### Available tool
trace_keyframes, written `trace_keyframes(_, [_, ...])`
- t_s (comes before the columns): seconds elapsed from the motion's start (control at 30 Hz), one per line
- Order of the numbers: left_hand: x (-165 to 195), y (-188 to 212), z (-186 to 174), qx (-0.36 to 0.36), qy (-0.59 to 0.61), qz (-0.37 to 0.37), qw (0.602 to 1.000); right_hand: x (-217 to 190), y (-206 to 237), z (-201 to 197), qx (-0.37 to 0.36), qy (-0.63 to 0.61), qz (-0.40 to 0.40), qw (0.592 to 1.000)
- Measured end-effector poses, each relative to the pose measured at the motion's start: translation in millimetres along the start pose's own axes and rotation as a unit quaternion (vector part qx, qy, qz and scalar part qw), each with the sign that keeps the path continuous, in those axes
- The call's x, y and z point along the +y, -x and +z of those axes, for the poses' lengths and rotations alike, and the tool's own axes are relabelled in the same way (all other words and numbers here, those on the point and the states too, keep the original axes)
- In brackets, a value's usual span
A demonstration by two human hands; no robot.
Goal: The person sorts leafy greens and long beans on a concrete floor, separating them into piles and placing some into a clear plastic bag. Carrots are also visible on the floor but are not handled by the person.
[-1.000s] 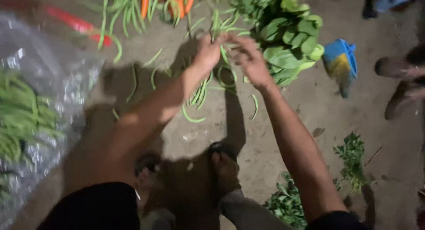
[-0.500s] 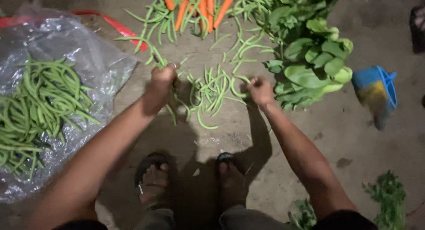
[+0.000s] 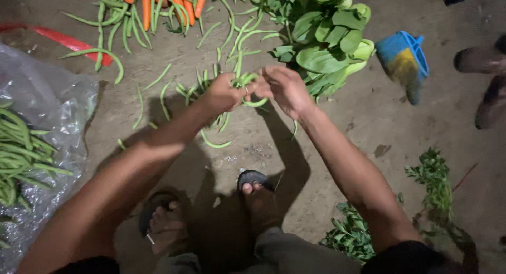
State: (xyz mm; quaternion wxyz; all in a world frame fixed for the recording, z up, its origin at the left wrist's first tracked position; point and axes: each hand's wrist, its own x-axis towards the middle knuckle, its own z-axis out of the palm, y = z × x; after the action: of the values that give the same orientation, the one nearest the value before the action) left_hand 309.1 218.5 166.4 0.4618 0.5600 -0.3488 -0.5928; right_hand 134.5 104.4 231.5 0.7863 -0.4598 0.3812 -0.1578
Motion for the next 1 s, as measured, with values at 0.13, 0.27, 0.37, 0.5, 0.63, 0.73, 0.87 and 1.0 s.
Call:
trace_keyframes(0.13, [-9.6, 0.1, -15.9, 0.137, 0.07, -0.04, 0.987, 52.8, 12.4, -54.1, 0.163, 0.463, -0.131, 0.861])
trace_keyframes(0.27, [-14.6, 11.1, -68.1, 0.138, 0.189, -0.081, 0.969, 81.3, 26.6, -92.6, 0.13, 0.657, -0.091, 0.737])
trace_keyframes(0.37, [-25.0, 38.2, -96.0, 0.13, 0.331, -0.009, 0.935, 85.5, 18.2, -100.4, 0.099, 0.615, -0.139, 0.77])
trace_keyframes(0.5, [-37.0, 70.0, -109.5, 0.188, 0.357, 0.016, 0.915, 83.5, -1.1, -68.5, 0.068, 0.505, -0.195, 0.838])
trace_keyframes(0.63, [-42.5, 83.8, -112.2, 0.282, 0.31, -0.016, 0.908, 85.3, -18.2, -13.7, 0.074, 0.44, -0.243, 0.861])
trace_keyframes(0.73, [-45.9, 89.0, -115.8, 0.27, 0.335, -0.016, 0.902, 84.0, -23.7, 9.8, 0.074, 0.585, -0.286, 0.756])
trace_keyframes(0.87, [-51.6, 88.4, -119.8, 0.174, 0.408, -0.002, 0.896, 88.9, -23.9, 9.6, 0.002, 0.545, -0.309, 0.78])
trace_keyframes(1.0, [-55.6, 78.4, -119.1, 0.129, 0.436, 0.046, 0.889, 110.3, -15.2, -12.4, -0.001, 0.585, -0.228, 0.778])
